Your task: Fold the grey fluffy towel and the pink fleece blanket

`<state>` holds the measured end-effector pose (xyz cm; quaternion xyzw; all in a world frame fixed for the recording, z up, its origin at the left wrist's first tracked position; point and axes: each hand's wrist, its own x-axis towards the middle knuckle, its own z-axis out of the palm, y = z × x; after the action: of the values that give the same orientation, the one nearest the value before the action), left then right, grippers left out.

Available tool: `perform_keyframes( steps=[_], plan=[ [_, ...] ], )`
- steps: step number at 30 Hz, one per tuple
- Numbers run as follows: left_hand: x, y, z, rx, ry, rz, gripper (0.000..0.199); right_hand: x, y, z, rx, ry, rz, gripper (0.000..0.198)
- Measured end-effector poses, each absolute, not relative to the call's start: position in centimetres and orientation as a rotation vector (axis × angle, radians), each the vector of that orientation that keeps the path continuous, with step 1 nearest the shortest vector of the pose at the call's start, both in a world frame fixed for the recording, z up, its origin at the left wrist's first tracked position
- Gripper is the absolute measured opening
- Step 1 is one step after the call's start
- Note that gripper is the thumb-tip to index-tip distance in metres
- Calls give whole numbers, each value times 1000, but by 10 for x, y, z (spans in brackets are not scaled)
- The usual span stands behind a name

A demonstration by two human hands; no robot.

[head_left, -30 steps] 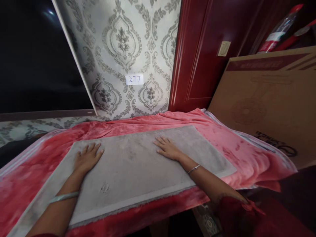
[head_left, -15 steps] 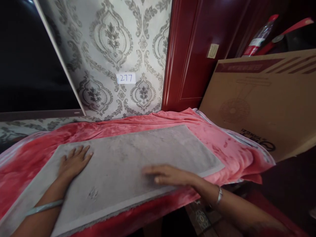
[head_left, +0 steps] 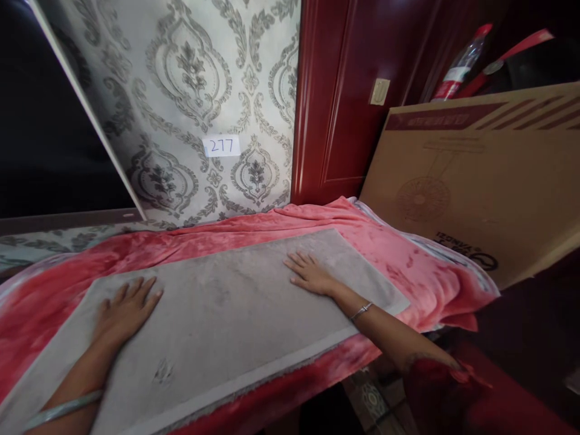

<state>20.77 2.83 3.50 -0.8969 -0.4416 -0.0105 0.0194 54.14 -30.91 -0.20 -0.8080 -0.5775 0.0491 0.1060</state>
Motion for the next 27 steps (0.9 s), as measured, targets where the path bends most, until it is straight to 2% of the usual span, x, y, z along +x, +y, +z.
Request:
perform_keyframes(
  steps=[9, 11, 13, 16, 18, 22, 27],
  plan=[
    [210, 31, 34, -2767, -1372, -26, 67, 452, -362, 15, -1906, -2016, 522, 68],
    [210, 33, 32, -2756, -1366, -27, 67, 449, -363, 20, -1730, -2046, 617, 63],
    [210, 35, 30, -2744, -1358, -10, 68, 468, -356, 26, -1669, -1963, 571, 64],
    [210, 34, 31, -2728, -1354, 10, 70, 527, -341, 34, -1949, -1632, 156, 74],
    [209, 32, 33, -2735, -1349, 5, 71, 569, -334, 33, -2195, -1418, -32, 72],
    [209, 31, 35, -2750, -1386, -10, 73, 607, -333, 14, -2544, -1279, -1, 64],
    [207, 41, 28, -2793, -1375, -76, 75, 591, -343, -5, -2580, -1425, 89, 65]
  ],
)
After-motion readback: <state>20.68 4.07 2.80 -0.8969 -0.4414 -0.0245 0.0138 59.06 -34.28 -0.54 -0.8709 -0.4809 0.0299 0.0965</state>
